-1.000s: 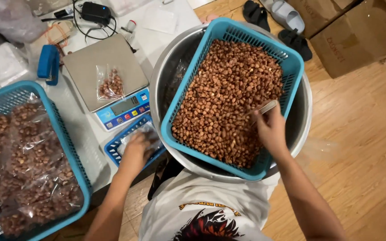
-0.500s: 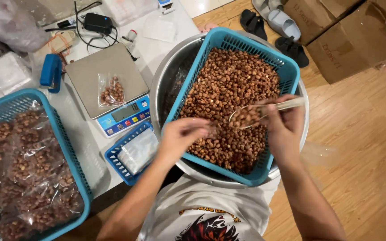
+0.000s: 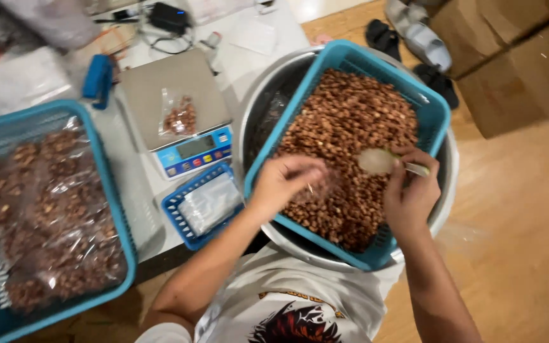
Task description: Packing peanuts into small plastic bags and weighing them on a digital scale.
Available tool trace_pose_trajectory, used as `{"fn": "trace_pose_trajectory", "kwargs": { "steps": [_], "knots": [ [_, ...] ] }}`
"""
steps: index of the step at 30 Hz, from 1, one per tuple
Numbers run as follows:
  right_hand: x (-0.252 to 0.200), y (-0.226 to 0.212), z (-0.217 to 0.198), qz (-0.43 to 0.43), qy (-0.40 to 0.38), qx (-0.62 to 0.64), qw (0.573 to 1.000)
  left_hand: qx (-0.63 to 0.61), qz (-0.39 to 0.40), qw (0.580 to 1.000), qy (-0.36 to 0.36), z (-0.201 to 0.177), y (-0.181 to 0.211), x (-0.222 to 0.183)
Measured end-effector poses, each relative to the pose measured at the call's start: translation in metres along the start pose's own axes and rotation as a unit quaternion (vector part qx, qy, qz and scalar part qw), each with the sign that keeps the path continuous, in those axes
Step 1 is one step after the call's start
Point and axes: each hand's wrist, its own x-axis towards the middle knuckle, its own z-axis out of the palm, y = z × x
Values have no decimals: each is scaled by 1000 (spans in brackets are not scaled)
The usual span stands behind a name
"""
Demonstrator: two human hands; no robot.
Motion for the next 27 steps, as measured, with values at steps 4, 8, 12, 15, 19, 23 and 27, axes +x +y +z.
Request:
{"fn": "trace_pose_trajectory", "kwargs": {
  "steps": [4, 8, 12, 15, 19, 23, 27],
  "knots": [
    [-28, 22, 20, 192, -91, -40, 977, 5, 9, 997, 71, -53, 96, -2],
    [-54, 46, 16, 205, -1, 102, 973, 181, 47, 939, 287, -172, 33, 38],
    [-39, 19, 7, 184, 14, 194, 964, 453, 195, 828, 266, -287, -33, 76],
    [-32, 12, 2, 184, 25, 195, 963, 415, 238, 828, 292, -302, -29, 87],
    [-32, 8, -2, 218, 44, 221, 950, 235, 321, 855, 333, -267, 33, 72],
    [-34, 9, -2, 213, 53, 212, 952, 98, 350, 884, 294, -241, 61, 40],
    [-36, 20, 2, 207, 51, 202, 956, -57, 174, 947, 264, -116, 105, -15]
  ]
}}
